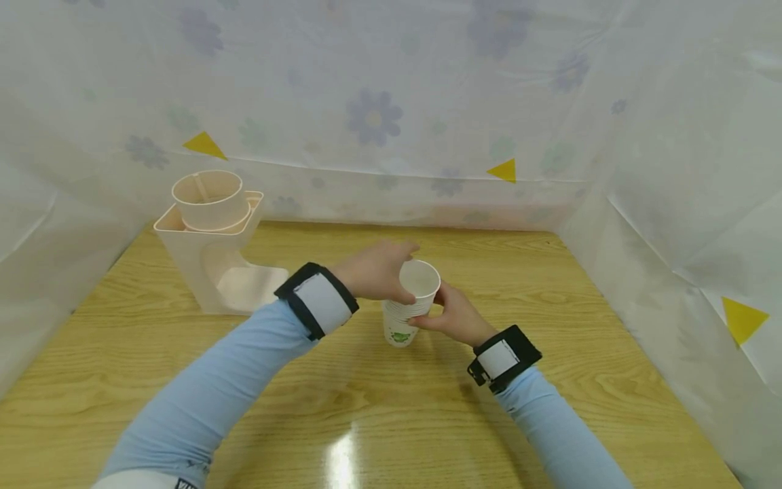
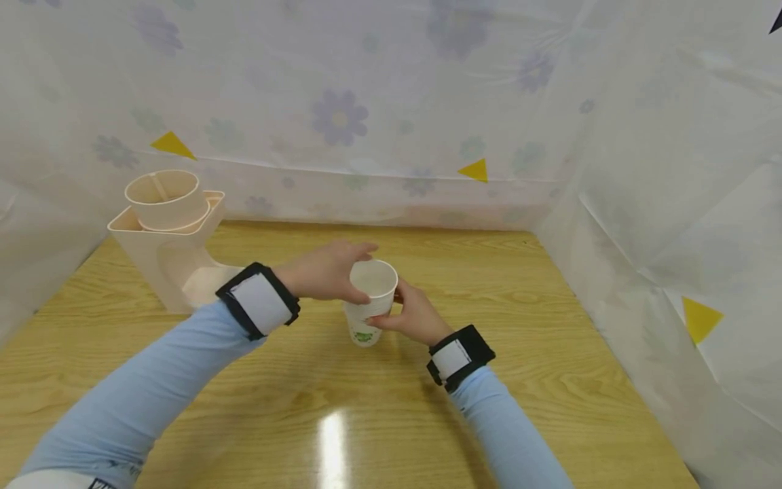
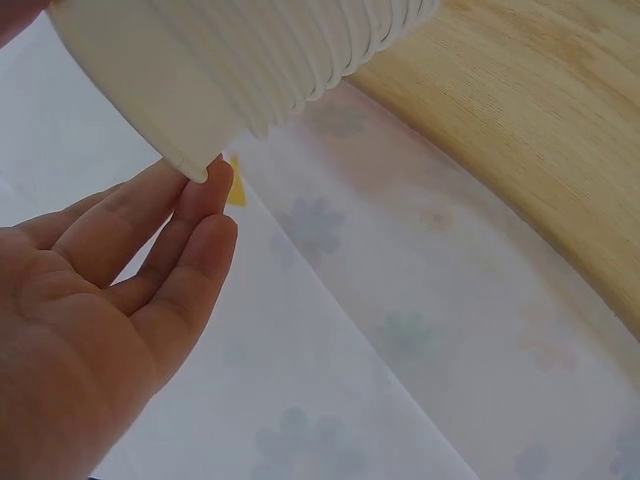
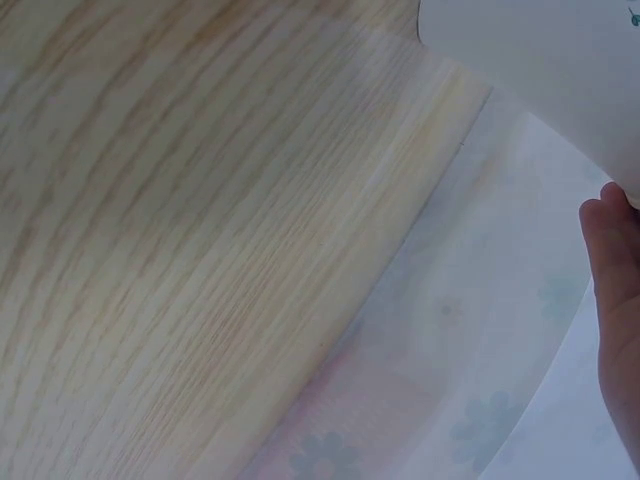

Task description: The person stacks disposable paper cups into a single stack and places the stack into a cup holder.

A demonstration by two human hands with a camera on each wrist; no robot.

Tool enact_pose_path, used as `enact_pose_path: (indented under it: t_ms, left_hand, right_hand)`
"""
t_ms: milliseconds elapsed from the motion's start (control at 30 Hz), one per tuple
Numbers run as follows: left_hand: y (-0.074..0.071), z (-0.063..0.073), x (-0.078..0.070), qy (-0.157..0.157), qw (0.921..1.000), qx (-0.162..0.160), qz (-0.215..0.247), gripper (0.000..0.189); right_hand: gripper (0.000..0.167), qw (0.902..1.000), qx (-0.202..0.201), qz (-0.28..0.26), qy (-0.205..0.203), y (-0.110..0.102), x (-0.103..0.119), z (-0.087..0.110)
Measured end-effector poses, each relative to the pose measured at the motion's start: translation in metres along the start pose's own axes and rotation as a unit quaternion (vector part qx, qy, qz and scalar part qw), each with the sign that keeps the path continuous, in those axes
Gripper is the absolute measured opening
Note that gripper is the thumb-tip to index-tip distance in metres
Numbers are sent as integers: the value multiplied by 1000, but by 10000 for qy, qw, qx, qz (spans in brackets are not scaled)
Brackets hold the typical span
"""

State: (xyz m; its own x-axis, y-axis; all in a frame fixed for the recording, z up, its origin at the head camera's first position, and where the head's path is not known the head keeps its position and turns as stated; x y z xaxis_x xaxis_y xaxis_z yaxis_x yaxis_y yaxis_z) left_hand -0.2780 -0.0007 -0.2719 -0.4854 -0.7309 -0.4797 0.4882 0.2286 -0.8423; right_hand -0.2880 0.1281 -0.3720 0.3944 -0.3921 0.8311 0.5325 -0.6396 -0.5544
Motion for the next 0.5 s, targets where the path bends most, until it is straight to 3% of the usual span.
enact_pose_path:
  t_ms: [500]
  left_hand:
    - [3, -5, 11, 317, 9988, 383, 41, 85]
  right_hand:
    - [72, 10000, 42, 20, 78, 0, -1, -1]
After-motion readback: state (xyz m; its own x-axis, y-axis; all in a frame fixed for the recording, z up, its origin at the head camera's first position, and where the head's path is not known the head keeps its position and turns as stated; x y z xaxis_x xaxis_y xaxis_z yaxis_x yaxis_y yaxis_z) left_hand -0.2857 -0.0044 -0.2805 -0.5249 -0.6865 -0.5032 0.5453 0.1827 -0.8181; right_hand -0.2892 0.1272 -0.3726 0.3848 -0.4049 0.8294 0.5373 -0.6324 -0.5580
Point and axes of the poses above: each hand's wrist, its own z-axis away from the middle knuckle, its own y-axis out of the palm, x = y × z, the point moved 6 cm from there along -z, towards the middle knuckle, and after that the axes turned 11 degrees about x, right-handed, at the moved point
